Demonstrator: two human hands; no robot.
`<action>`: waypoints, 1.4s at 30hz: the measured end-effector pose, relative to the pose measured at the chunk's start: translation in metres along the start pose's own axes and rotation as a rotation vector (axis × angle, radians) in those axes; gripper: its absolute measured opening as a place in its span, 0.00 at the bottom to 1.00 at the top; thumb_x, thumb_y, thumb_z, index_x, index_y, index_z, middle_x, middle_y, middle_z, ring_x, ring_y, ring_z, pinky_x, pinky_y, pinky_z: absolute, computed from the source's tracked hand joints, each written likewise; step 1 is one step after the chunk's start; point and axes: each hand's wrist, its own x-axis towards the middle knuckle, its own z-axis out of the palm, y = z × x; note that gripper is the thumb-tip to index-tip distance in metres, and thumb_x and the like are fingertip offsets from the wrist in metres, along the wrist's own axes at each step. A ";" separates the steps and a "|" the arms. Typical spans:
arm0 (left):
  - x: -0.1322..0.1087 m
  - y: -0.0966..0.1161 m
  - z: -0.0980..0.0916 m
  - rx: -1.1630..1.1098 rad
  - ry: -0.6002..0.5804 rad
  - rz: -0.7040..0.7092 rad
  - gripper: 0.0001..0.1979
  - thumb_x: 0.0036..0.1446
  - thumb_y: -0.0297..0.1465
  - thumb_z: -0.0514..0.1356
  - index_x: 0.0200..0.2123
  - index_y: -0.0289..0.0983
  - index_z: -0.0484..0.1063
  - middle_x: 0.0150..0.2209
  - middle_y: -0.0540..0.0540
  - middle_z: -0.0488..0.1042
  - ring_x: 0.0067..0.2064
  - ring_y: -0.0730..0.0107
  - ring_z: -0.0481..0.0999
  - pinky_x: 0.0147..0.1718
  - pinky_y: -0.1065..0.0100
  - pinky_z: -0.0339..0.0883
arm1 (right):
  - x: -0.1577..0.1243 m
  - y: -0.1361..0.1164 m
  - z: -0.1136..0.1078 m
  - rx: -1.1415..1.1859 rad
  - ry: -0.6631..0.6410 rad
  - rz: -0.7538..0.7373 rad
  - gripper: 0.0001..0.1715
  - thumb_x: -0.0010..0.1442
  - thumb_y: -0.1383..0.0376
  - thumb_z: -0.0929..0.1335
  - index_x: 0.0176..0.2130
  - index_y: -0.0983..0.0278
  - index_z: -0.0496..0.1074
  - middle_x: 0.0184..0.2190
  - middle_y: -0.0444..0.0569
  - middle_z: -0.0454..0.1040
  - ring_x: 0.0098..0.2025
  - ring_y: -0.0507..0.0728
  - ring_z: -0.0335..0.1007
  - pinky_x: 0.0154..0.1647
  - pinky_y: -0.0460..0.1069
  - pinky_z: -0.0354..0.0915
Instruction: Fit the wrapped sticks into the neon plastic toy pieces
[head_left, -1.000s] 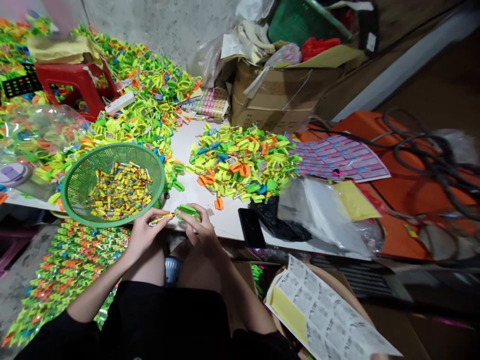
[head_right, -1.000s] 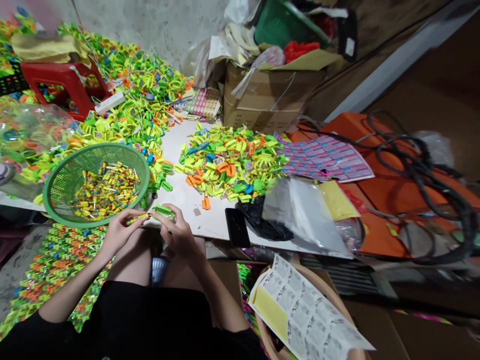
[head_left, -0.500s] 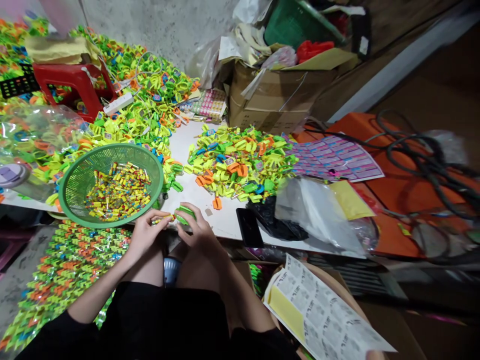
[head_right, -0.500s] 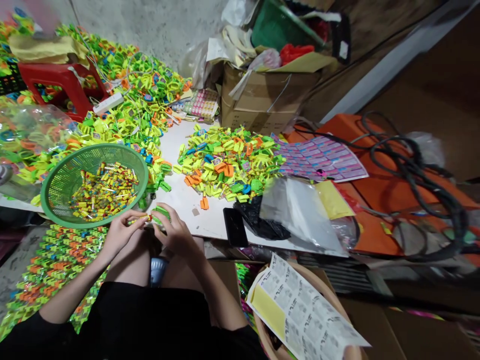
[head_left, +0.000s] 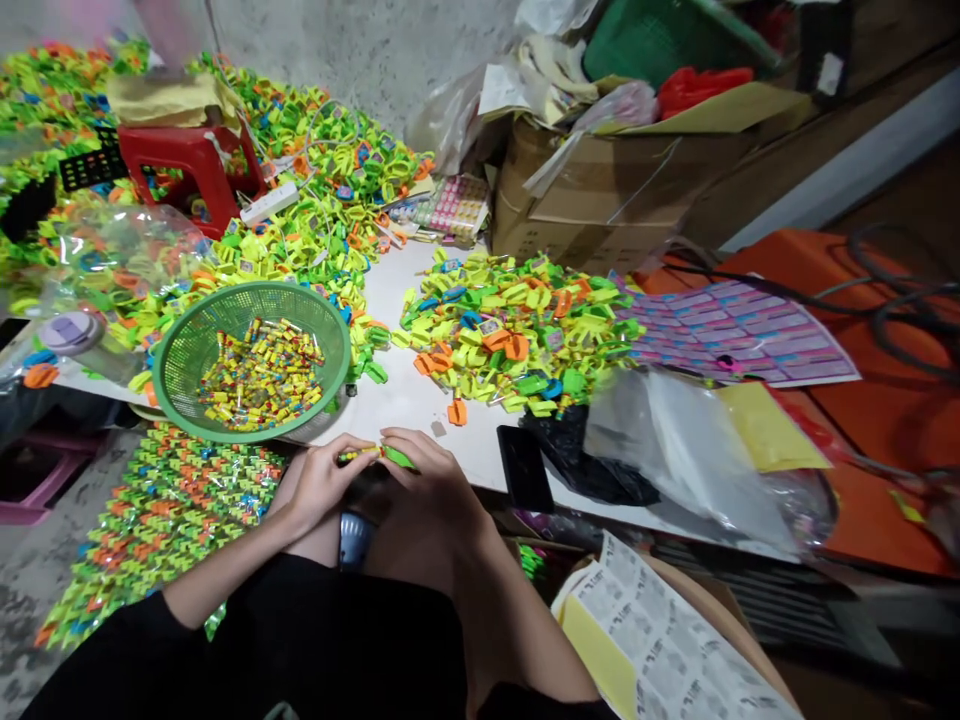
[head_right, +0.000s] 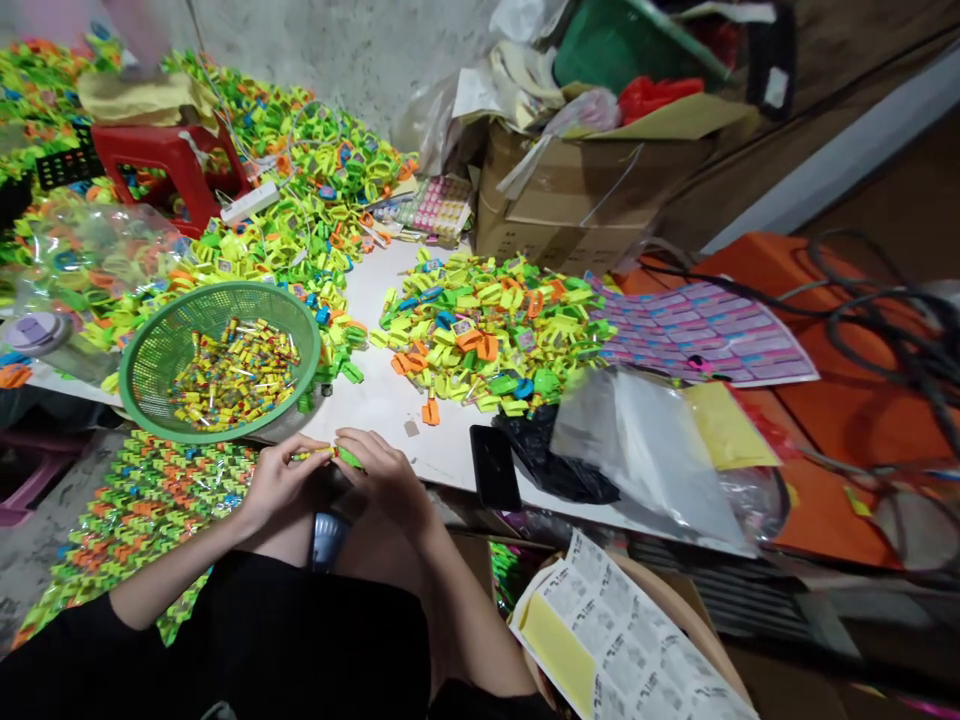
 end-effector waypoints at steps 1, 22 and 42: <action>-0.002 0.000 0.001 -0.006 -0.004 -0.001 0.13 0.57 0.40 0.61 0.37 0.36 0.77 0.37 0.46 0.80 0.40 0.64 0.78 0.41 0.68 0.70 | -0.002 0.000 0.001 0.007 0.014 -0.002 0.13 0.62 0.67 0.65 0.48 0.61 0.71 0.44 0.52 0.76 0.47 0.57 0.73 0.48 0.53 0.72; 0.040 -0.036 -0.169 0.828 -0.101 -0.021 0.18 0.61 0.41 0.54 0.48 0.37 0.71 0.50 0.43 0.75 0.50 0.60 0.74 0.49 0.63 0.65 | -0.043 0.052 -0.065 0.112 0.302 0.880 0.30 0.57 0.48 0.65 0.51 0.65 0.70 0.49 0.57 0.72 0.47 0.62 0.70 0.49 0.56 0.67; 0.119 -0.125 -0.220 1.227 -0.601 -0.131 0.23 0.47 0.37 0.61 0.48 0.36 0.73 0.38 0.42 0.78 0.37 0.62 0.75 0.35 0.70 0.65 | -0.105 0.078 0.068 0.387 -0.075 0.712 0.26 0.57 0.51 0.64 0.50 0.62 0.70 0.55 0.59 0.64 0.41 0.58 0.73 0.45 0.58 0.72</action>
